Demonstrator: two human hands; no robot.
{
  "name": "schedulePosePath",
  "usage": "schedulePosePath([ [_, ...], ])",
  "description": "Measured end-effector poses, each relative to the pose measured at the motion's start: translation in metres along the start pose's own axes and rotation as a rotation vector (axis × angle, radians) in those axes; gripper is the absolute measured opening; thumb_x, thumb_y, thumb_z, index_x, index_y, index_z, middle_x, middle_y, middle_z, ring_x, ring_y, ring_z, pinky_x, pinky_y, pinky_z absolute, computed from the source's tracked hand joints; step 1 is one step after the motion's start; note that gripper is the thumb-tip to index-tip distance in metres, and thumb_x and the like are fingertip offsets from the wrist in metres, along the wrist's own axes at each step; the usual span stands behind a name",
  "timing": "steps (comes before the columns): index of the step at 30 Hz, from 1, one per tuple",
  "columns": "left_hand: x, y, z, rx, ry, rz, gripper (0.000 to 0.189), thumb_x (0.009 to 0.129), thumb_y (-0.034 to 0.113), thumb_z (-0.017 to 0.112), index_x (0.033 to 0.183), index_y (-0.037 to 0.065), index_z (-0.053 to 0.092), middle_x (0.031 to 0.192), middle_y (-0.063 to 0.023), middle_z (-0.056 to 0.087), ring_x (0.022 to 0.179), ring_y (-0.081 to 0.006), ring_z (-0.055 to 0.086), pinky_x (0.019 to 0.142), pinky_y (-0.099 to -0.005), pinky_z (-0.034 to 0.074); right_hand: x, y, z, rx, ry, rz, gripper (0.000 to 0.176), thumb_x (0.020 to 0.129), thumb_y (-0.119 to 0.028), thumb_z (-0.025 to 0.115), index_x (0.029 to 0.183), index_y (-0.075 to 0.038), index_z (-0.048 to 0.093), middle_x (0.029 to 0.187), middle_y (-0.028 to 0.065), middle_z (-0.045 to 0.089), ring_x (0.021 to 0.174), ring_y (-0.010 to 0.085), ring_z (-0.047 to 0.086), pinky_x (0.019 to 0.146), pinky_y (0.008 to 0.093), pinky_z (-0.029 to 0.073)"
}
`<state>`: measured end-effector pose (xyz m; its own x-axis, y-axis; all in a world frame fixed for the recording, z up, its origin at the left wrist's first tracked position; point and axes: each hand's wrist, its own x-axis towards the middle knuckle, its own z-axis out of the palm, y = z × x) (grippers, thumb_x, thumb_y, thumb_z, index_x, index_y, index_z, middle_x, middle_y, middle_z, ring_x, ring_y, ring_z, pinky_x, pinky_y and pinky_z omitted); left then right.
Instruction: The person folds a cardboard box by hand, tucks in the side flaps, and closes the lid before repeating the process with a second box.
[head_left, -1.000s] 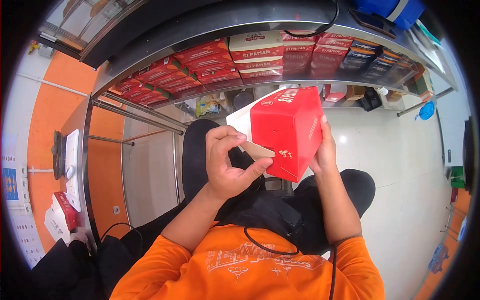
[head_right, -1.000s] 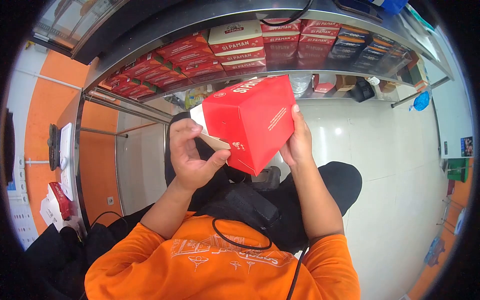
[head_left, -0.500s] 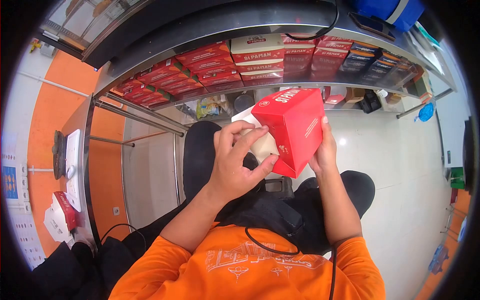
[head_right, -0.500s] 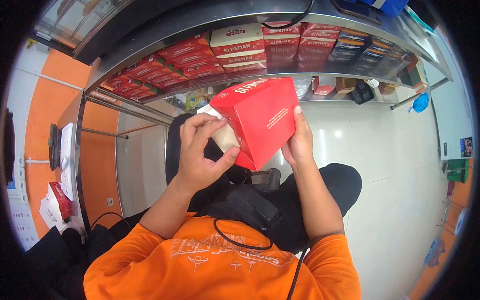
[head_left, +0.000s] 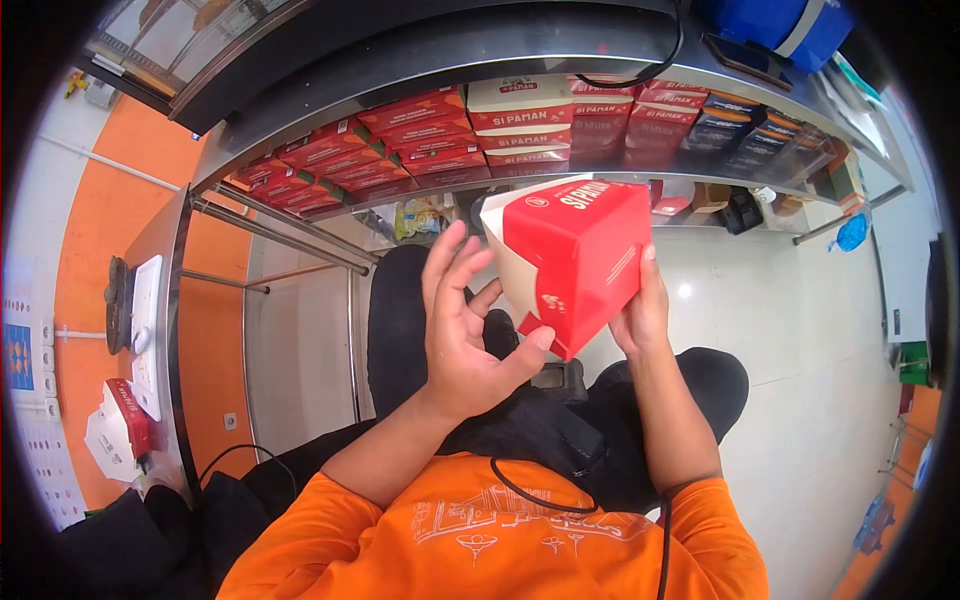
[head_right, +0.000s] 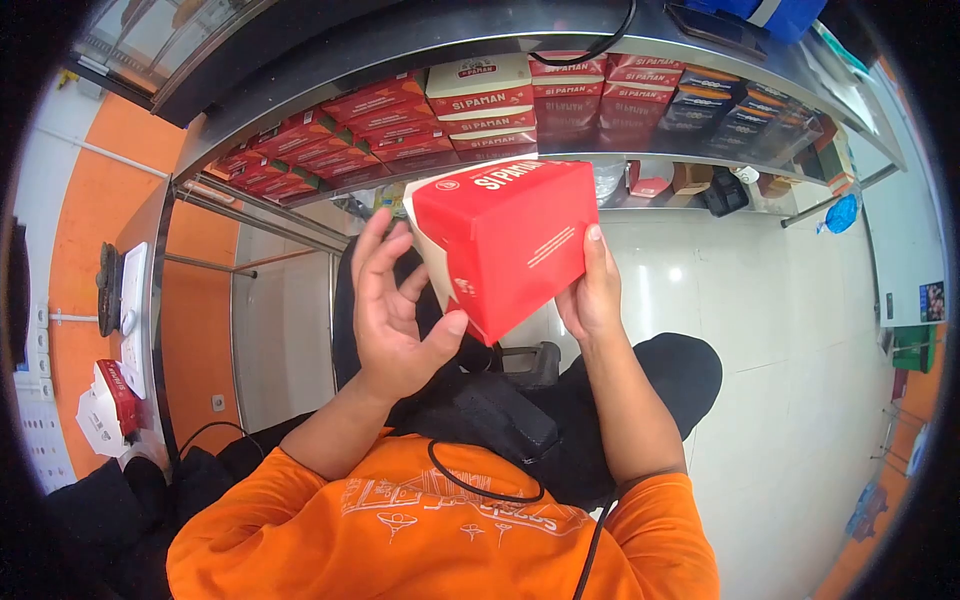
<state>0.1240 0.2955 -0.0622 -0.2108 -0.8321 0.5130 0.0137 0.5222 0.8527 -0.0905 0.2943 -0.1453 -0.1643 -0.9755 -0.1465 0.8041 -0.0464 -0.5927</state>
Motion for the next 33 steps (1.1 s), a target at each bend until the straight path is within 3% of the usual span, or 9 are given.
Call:
schedulePosePath([
  [4,0.0,0.002,0.0,-0.177,-0.02,-0.153,0.087,0.078,0.017,0.088,0.143,-0.003,0.034,0.16,-0.0227,0.023,0.145,-0.0324,0.037,0.117,-0.0441,0.036,-0.002,-0.007,-0.001,-0.06,-0.077,-0.116,0.062,0.102,-0.04,0.058,0.145,0.0,0.041,0.138,0.0136,0.057,0.127,0.021,0.057,0.107,0.0373,0.046],
  [8,0.006,0.001,-0.012,-0.232,0.052,-0.374,0.074,0.082,0.008,0.081,0.14,-0.002,0.037,0.155,-0.0222,0.037,0.143,-0.0293,0.041,0.117,-0.0427,0.035,-0.003,-0.027,-0.006,-0.162,-0.222,-0.073,0.078,0.089,-0.033,0.075,0.148,0.0,0.037,0.141,0.0143,0.054,0.131,0.0239,0.054,0.11,0.039,0.043],
  [13,0.006,-0.016,-0.039,-0.29,-0.033,-0.346,0.068,0.078,-0.003,0.068,0.14,0.0,0.038,0.152,-0.0192,0.041,0.139,-0.0272,0.046,0.118,-0.0409,0.031,-0.004,-0.036,-0.014,-0.407,-0.287,-0.067,0.095,0.074,-0.018,0.084,0.151,0.0,0.032,0.145,0.0124,0.049,0.136,0.0235,0.047,0.115,0.0382,0.036],
  [16,0.011,-0.013,-0.039,-0.208,-0.031,-0.262,0.073,0.086,0.007,0.068,0.149,0.001,0.032,0.14,-0.0116,0.05,0.131,-0.0232,0.051,0.113,-0.0386,0.038,-0.006,-0.033,-0.008,-0.423,-0.297,-0.08,0.097,0.067,-0.007,0.088,0.148,-0.001,0.035,0.141,0.0126,0.051,0.135,0.023,0.048,0.114,0.0386,0.038],
  [17,0.011,-0.011,-0.036,-0.217,-0.021,-0.268,0.084,0.088,0.024,0.076,0.152,0.0,0.027,0.142,-0.0144,0.047,0.132,-0.0242,0.05,0.115,-0.039,0.034,-0.008,-0.03,-0.007,-0.44,-0.308,-0.081,0.096,0.067,-0.006,0.088,0.148,-0.001,0.036,0.141,0.0126,0.051,0.135,0.0226,0.048,0.113,0.0385,0.039],
  [20,0.011,-0.013,-0.04,-0.18,0.046,-0.337,0.104,0.081,0.051,0.083,0.151,-0.001,0.027,0.141,-0.0131,0.048,0.131,-0.0228,0.051,0.113,-0.0369,0.037,-0.011,-0.022,0.0,-0.452,-0.342,-0.139,0.094,0.065,-0.003,0.089,0.144,0.0,0.039,0.139,0.0129,0.052,0.131,0.022,0.051,0.11,0.0376,0.043],
  [21,0.011,-0.017,-0.038,-0.191,0.126,-0.388,0.119,0.069,0.068,0.081,0.15,-0.001,0.029,0.14,-0.0116,0.05,0.129,-0.021,0.052,0.111,-0.0365,0.04,-0.013,-0.019,0.002,-0.443,-0.34,-0.161,0.094,0.065,-0.004,0.089,0.144,0.001,0.039,0.139,0.0132,0.052,0.131,0.0221,0.052,0.11,0.0374,0.043],
  [30,-0.008,-0.076,-0.043,-0.633,0.157,-0.579,0.103,0.071,0.078,0.072,0.14,0.005,0.051,0.138,-0.0096,0.059,0.13,-0.0249,0.055,0.113,-0.0452,0.041,-0.034,0.011,0.017,-0.769,-0.266,-0.686,0.07,0.065,-0.02,0.097,0.123,0.002,0.064,0.133,0.0229,0.06,0.124,0.0298,0.06,0.107,0.0407,0.046],
  [33,-0.01,-0.08,-0.038,-0.68,0.166,-0.593,0.1,0.072,0.078,0.071,0.139,0.005,0.052,0.137,-0.0097,0.06,0.13,-0.0254,0.056,0.113,-0.0458,0.041,-0.033,0.013,0.016,-0.811,-0.231,-0.719,0.065,0.064,-0.022,0.098,0.117,0.0,0.067,0.132,0.0256,0.062,0.12,0.0318,0.063,0.103,0.0408,0.048],
])
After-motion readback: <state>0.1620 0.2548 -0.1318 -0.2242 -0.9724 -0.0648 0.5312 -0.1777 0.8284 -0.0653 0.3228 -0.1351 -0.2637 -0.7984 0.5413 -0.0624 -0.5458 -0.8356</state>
